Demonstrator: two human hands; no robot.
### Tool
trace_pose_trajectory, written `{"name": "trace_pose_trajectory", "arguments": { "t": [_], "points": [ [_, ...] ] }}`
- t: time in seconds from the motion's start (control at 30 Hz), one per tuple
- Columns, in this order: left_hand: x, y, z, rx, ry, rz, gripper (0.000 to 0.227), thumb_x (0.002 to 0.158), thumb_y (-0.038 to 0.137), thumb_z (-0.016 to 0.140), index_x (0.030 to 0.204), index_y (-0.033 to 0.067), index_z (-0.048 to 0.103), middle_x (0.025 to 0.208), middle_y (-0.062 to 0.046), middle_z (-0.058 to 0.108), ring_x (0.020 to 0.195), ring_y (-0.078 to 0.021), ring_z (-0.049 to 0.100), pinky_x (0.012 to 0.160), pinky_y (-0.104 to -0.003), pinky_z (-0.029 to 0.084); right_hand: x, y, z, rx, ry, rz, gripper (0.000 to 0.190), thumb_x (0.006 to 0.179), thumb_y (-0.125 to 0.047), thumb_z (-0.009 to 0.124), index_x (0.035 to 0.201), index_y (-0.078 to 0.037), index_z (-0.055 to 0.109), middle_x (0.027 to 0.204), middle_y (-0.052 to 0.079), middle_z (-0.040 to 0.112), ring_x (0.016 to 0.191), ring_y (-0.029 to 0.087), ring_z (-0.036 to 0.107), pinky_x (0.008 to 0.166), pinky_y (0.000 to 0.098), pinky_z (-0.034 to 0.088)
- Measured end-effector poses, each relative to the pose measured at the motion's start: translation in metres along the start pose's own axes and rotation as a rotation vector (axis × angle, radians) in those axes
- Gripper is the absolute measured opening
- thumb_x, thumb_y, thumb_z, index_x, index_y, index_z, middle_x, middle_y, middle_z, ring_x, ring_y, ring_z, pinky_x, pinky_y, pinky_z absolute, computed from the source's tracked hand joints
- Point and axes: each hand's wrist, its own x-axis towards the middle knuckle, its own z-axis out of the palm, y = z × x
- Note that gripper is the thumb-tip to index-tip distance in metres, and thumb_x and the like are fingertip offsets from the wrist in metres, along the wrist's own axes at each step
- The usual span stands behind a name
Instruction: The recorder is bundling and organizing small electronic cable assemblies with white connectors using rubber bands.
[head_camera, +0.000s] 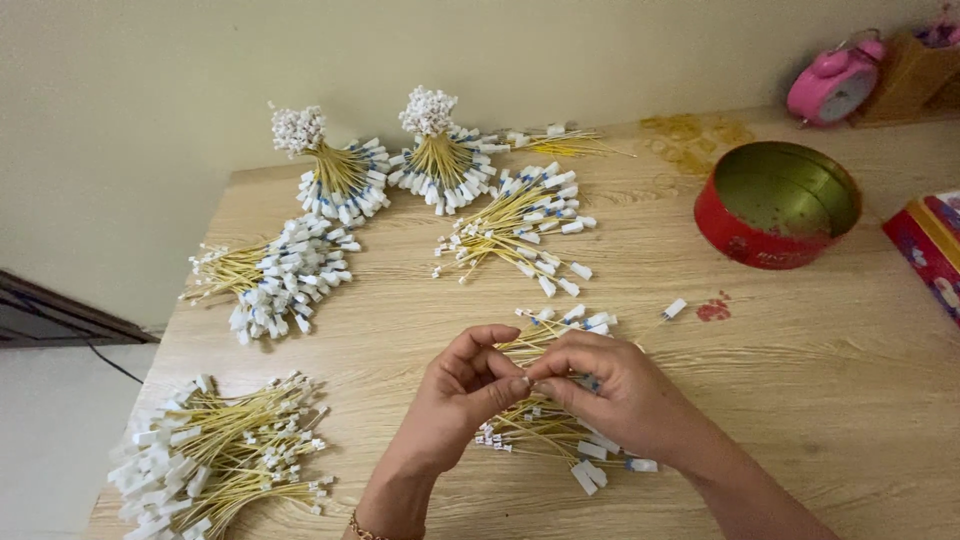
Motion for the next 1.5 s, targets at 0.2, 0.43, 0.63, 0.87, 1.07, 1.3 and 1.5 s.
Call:
{"name": "trace_pose_trajectory", "arguments": {
  "t": [0.2, 0.43, 0.63, 0.87, 1.07, 1.3, 1.5],
  "points": [
    [-0.006, -0.003, -0.015, 0.076, -0.116, 0.017, 0.043, 0.093, -0.004, 0.073, 0.134, 0.0010, 0.060, 0.089, -0.002, 0.067, 0.081, -0.0073, 0.061, 0.072, -0.022, 0.050, 0.000, 0.002, 0.016, -0.138, 0.046, -0.011, 0.008, 0.081, -0.009, 0.076, 0.089, -0.010, 0.075, 0.083, 0.000, 0.074, 0.080, 0.016, 0.072, 0.073, 0.0313, 0.056],
    [0.002, 0.012, -0.029, 0.266, -0.151, -0.074, 0.042, 0.093, -0.001, 0.071, 0.134, 0.0042, 0.061, 0.088, 0.000, 0.068, 0.080, -0.0071, 0.061, 0.071, -0.023, 0.052, 0.005, 0.025, 0.022, -0.285, 0.017, -0.037, 0.010, 0.082, -0.015, 0.078, 0.091, -0.012, 0.078, 0.084, 0.000, 0.076, 0.080, 0.018, 0.071, 0.076, 0.0353, 0.053],
    [0.066, 0.055, -0.036, 1.056, -0.105, -0.128, 0.031, 0.093, 0.018, 0.070, 0.123, 0.0151, 0.070, 0.097, -0.002, 0.079, 0.087, -0.0133, 0.074, 0.080, -0.030, 0.059, -0.005, 0.054, -0.053, -0.160, 0.252, 0.177, 0.024, 0.091, -0.021, 0.066, 0.111, -0.013, 0.075, 0.098, 0.000, 0.075, 0.087, 0.017, 0.073, 0.077, 0.0318, 0.059],
    [0.193, 0.019, -0.055, 1.814, 0.096, 0.268, 0.020, 0.098, 0.031, 0.063, 0.109, 0.0235, 0.078, 0.104, -0.010, 0.072, 0.097, -0.0323, 0.070, 0.083, -0.047, 0.057, -0.057, 0.134, -0.144, -0.653, 0.618, 0.482, 0.024, 0.094, -0.020, 0.069, 0.115, -0.010, 0.076, 0.112, 0.009, 0.075, 0.093, 0.023, 0.073, 0.082, 0.0349, 0.057],
    [0.219, 0.014, -0.058, 2.037, 0.093, 0.146, 0.020, 0.096, 0.031, 0.064, 0.110, 0.0289, 0.078, 0.107, -0.006, 0.071, 0.100, -0.0277, 0.070, 0.086, -0.044, 0.056, -0.052, 0.120, -0.140, -0.652, 0.439, 0.660, 0.025, 0.090, -0.029, 0.072, 0.107, -0.012, 0.078, 0.112, 0.006, 0.076, 0.100, 0.021, 0.071, 0.089, 0.0366, 0.055],
    [0.219, 0.008, -0.071, 1.909, 0.158, 0.235, 0.017, 0.095, 0.029, 0.066, 0.104, 0.0242, 0.079, 0.106, -0.006, 0.071, 0.096, -0.0301, 0.070, 0.082, -0.045, 0.057, -0.037, 0.126, -0.131, -0.821, 0.309, 0.754, 0.031, 0.091, -0.046, 0.068, 0.109, -0.023, 0.079, 0.108, -0.001, 0.072, 0.099, 0.019, 0.069, 0.086, 0.0372, 0.055],
    [0.179, 0.030, -0.051, 1.509, 0.234, 0.520, 0.013, 0.100, 0.020, 0.068, 0.104, 0.0114, 0.076, 0.100, -0.013, 0.074, 0.087, -0.0335, 0.071, 0.076, -0.045, 0.057, -0.052, 0.149, -0.132, -0.872, 0.394, 0.578, 0.026, 0.093, -0.039, 0.067, 0.104, -0.018, 0.078, 0.107, 0.003, 0.073, 0.100, 0.023, 0.069, 0.086, 0.0395, 0.055]
  ]
}}
